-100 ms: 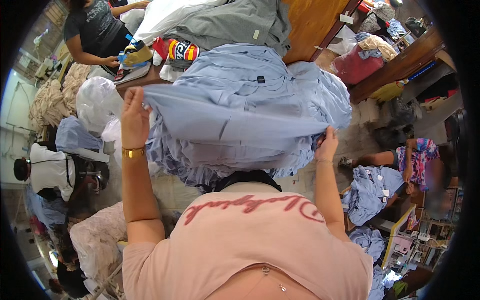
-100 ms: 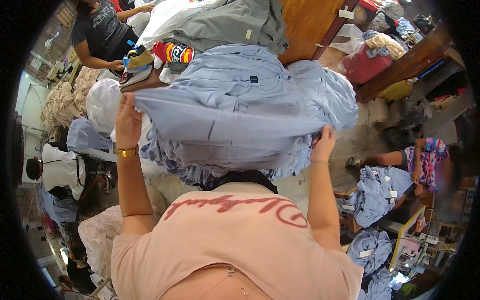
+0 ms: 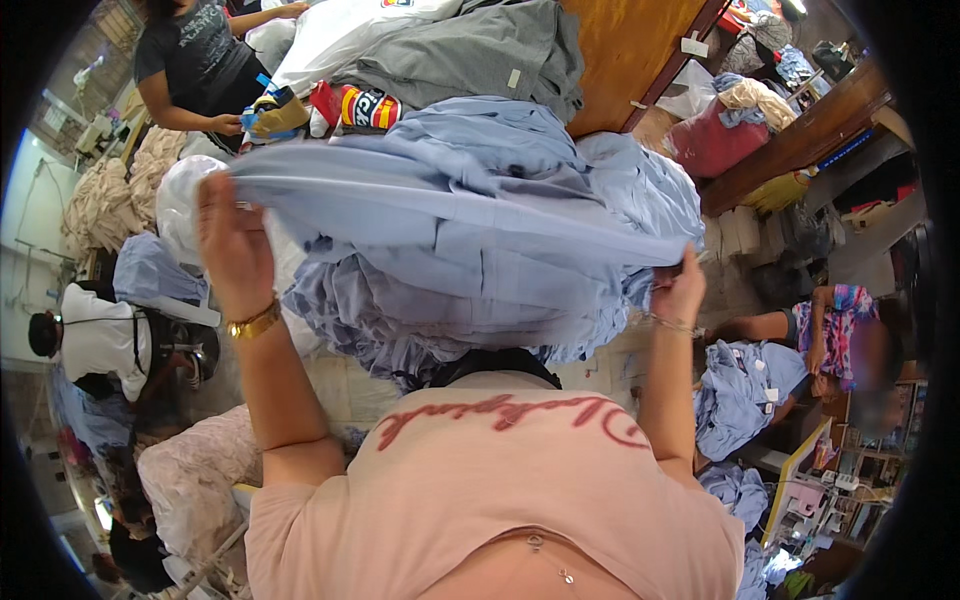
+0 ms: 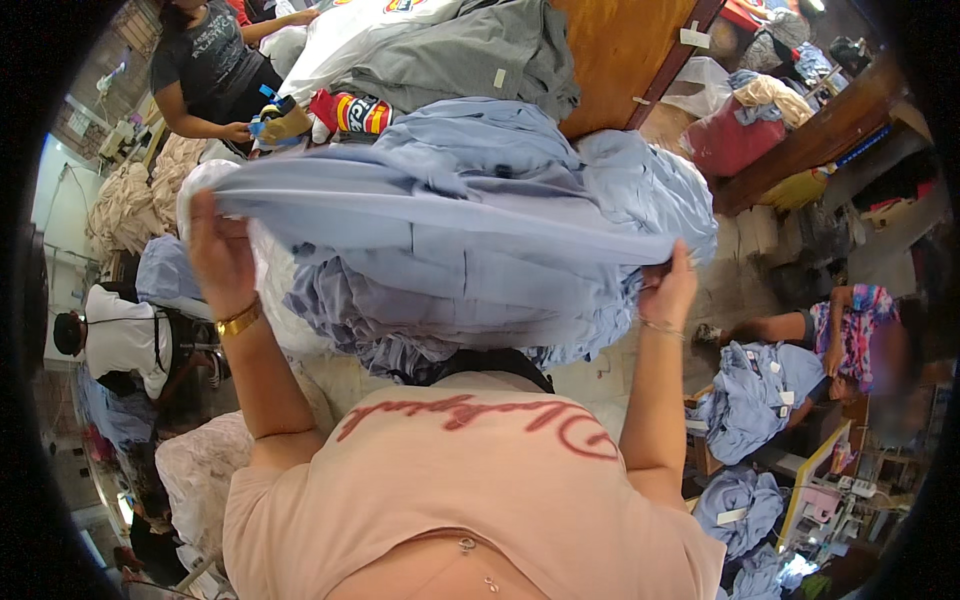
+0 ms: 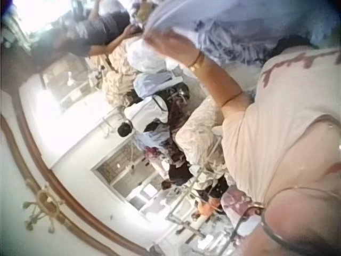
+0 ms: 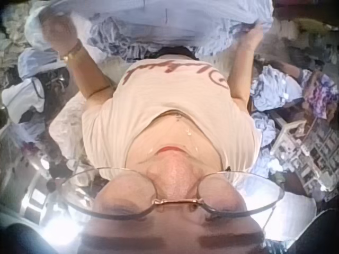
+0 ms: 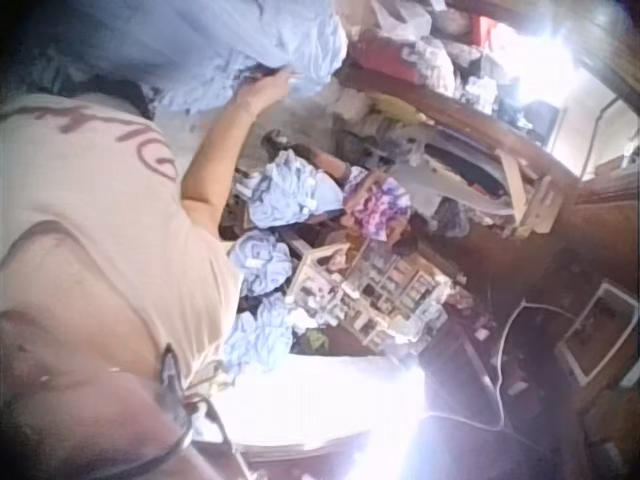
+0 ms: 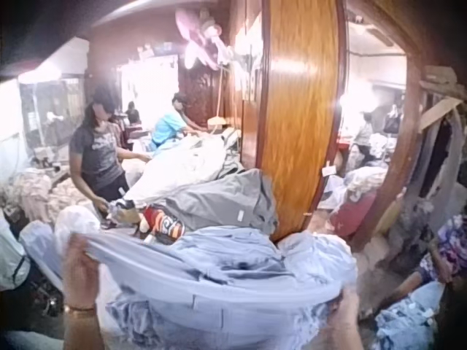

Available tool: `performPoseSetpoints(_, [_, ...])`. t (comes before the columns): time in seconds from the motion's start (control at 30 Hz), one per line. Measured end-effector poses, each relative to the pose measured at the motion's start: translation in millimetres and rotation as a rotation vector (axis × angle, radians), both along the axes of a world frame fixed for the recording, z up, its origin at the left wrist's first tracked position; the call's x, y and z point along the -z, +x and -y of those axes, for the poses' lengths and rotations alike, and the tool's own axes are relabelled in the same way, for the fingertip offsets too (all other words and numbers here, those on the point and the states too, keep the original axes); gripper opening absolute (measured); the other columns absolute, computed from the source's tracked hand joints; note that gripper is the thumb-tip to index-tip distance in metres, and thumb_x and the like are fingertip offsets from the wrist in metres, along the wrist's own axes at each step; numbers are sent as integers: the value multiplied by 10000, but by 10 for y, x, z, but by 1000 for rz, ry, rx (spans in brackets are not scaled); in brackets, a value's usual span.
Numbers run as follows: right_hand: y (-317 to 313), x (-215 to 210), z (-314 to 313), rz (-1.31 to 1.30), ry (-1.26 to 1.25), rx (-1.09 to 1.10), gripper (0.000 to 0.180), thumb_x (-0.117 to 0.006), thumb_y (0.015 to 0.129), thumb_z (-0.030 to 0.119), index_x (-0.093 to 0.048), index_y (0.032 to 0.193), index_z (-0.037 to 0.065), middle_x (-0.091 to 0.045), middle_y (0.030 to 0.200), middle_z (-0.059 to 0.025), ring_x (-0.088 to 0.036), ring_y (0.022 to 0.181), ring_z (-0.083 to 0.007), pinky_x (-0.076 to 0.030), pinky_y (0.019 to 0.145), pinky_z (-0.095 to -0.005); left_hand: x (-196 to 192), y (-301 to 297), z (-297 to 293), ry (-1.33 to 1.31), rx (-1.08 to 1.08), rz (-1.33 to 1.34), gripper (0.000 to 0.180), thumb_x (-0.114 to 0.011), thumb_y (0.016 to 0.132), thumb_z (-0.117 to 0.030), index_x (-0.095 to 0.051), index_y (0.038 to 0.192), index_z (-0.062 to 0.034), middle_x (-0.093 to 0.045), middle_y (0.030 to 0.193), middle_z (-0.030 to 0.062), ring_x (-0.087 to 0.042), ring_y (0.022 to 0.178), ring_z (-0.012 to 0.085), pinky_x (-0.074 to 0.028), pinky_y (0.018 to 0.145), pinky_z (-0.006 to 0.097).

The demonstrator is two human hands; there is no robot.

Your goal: The person buttons several light blue shirts one at a time while they are stacked on a table in a garment workshop.

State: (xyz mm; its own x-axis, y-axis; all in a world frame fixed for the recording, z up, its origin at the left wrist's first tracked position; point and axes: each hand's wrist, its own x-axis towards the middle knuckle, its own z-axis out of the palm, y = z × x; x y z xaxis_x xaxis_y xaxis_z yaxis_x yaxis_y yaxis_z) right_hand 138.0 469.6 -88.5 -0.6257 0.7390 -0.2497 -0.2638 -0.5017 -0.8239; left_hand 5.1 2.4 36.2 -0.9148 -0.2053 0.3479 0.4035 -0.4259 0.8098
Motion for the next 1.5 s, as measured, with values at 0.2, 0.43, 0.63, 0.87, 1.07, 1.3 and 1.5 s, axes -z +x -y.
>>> performPoseSetpoints(0.2, [82,-777,-297,-92,27,-351,177,-534,885,166,-517,728,84,-449,598,34,-345,434,-56,-279,421,-204,179,-80,-99,299,177,283,437,-424,912,-394,-508,1154,-39,-580,1107,100,-561,991,235,-434,884,389])
performPoseSetpoints(0.43, [143,-1416,-990,-231,261,-16,139,-574,864,174,-579,860,36,-569,747,-1,-491,592,-77,-374,503,-205,353,275,-327,303,560,341,304,-406,932,-206,-490,1192,-73,-552,1161,66,-527,1061,208,-390,951,379])
performPoseSetpoints(0.63, [-368,-2010,-750,-185,497,-95,135,-594,857,162,-595,912,38,-551,717,19,-411,531,-40,-329,460,-198,-1061,211,132,-42,-150,-156,255,-508,896,-197,-515,1108,-54,-574,1079,82,-555,971,172,-434,865,291])
performPoseSetpoints(0.87, [-60,-2402,-1550,-311,735,106,149,-567,872,171,-589,932,37,-583,779,-23,-511,613,-90,-410,547,-206,-1081,259,134,-168,8,-234,390,-504,890,-120,-434,1267,-49,-619,940,47,-588,903,112,-486,801,284])
performPoseSetpoints(1.07, [-276,-2602,-1486,-190,988,-101,285,-597,841,189,-580,1059,6,-597,1012,-86,-581,858,-147,-468,738,-262,-1298,94,73,-613,-278,-215,379,-518,894,-180,-457,1240,-36,-612,935,63,-592,844,98,-471,774,225])
performPoseSetpoints(1.3, [-1369,-2490,-1586,-67,780,-25,239,-652,807,175,-641,1007,44,-551,840,31,-400,604,-28,-302,486,-177,-1402,-1397,900,-870,-215,-154,405,-575,860,-247,-500,1193,-29,-555,1113,95,-562,945,147,-434,795,233])
performPoseSetpoints(1.5, [-906,-2813,-1292,-228,953,-129,279,-604,845,171,-613,1081,23,-531,813,32,-326,544,-28,-280,454,-175,-2017,-517,380,-932,-404,-233,403,-567,828,-342,-547,1031,6,-571,899,102,-537,767,146,-397,650,255])
